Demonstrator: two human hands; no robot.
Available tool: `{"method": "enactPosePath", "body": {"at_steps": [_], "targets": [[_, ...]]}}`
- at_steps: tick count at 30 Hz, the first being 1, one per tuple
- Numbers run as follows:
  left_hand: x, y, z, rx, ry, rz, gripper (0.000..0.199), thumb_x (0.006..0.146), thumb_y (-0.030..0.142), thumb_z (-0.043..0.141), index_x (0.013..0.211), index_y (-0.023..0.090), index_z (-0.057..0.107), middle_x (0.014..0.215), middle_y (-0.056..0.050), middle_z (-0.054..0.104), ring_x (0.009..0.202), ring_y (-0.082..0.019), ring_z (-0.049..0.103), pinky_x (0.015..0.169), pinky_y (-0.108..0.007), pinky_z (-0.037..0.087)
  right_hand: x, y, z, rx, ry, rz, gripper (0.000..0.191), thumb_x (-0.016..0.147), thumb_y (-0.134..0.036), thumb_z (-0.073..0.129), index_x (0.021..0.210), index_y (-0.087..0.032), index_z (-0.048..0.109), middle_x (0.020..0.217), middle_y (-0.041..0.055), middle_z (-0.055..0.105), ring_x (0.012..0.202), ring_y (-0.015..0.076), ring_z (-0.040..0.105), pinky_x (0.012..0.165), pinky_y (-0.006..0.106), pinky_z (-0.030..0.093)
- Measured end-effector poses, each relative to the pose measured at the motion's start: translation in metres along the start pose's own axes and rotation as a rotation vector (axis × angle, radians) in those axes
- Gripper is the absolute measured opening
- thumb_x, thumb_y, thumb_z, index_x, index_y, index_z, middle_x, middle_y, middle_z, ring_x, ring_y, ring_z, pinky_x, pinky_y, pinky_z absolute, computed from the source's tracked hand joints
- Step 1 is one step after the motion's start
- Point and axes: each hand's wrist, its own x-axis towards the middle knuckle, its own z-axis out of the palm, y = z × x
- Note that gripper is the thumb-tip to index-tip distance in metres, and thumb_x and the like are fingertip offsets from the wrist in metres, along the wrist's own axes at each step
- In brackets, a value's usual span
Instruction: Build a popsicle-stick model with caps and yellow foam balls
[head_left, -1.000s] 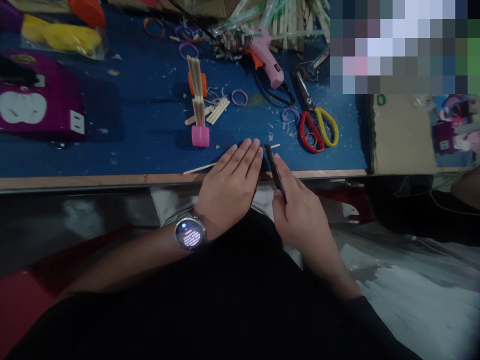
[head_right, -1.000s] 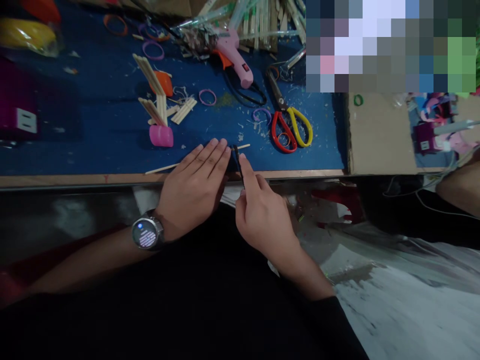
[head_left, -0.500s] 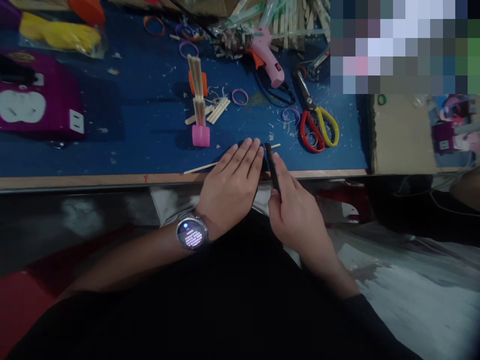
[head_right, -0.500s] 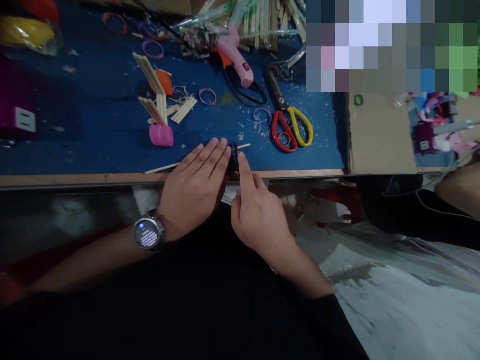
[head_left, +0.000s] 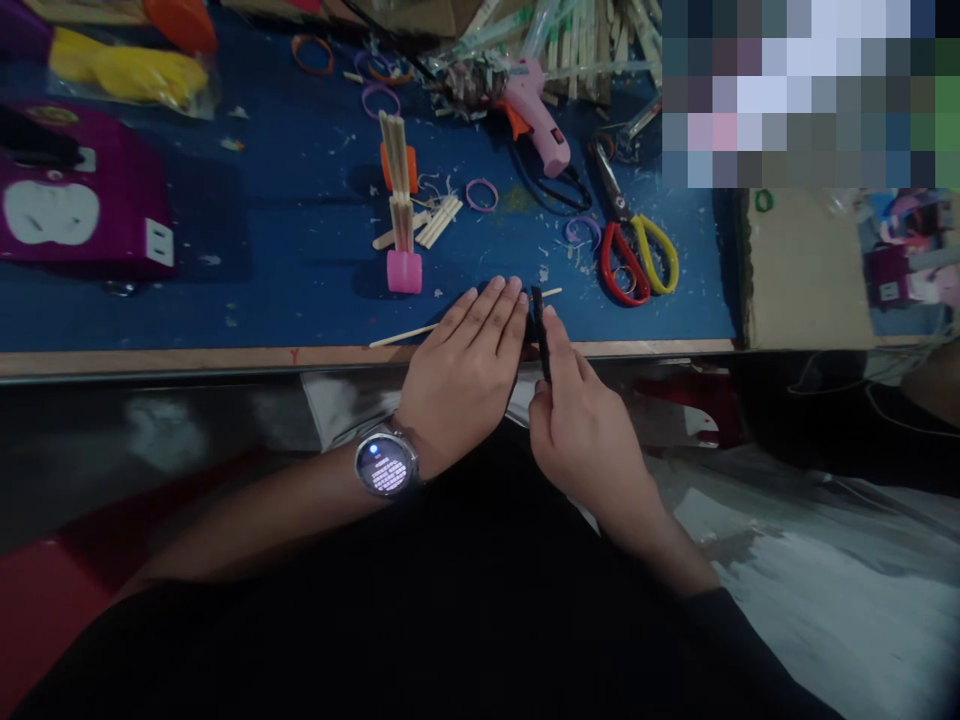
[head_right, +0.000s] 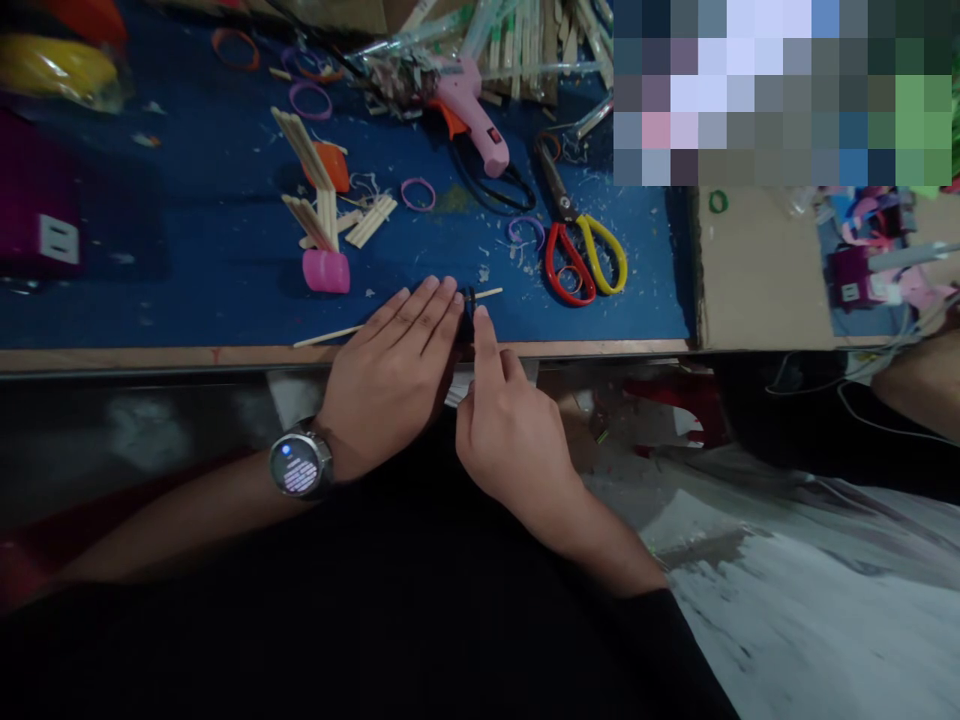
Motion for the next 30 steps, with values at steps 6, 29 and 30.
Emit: {"method": "enactPosePath", "body": {"at_steps": [6, 29, 30], "targets": [[0.0002, -0.0008, 0.0000, -0.040, -0.019, -0.026, 0.061, 0.119, 0.012, 0.040, 0.177, -0.001, 0.054, 0.185, -0.028, 0.053, 0.178, -0.037, 0.050, 0.149, -0.059, 0.044, 0.0014, -0.0030, 0.0022, -0.022, -0.014, 0.022, 0.085, 0.111, -0.018, 0.040, 0.193, -0.008, 0.020, 0.174, 0.0329, 0.062, 0.123, 0.0421, 0.085, 0.104, 0.065, 0.075], [0.0022, 0.0007, -0.0021, -0.030, -0.026, -0.033, 0.058, 0.122, 0.015, 0.039, 0.176, 0.000, 0.056, 0.184, -0.026, 0.053, 0.177, -0.038, 0.052, 0.147, -0.059, 0.047, 0.0004, -0.0060, 0.0007, -0.062, -0.027, 0.022, 0.087, 0.112, -0.018, 0.041, 0.195, -0.018, 0.018, 0.166, 0.0280, 0.067, 0.100, 0.0326, 0.083, 0.081, 0.047, 0.074], [0.0022, 0.0008, -0.0021, -0.023, -0.023, -0.028, 0.058, 0.122, 0.014, 0.039, 0.175, -0.001, 0.056, 0.184, -0.027, 0.053, 0.176, -0.038, 0.053, 0.147, -0.059, 0.047, 0.0005, -0.0063, 0.0004, -0.065, -0.033, 0.026, 0.087, 0.112, -0.018, 0.041, 0.195, -0.018, 0.017, 0.167, 0.0280, 0.067, 0.102, 0.0331, 0.083, 0.081, 0.047, 0.074]]}}
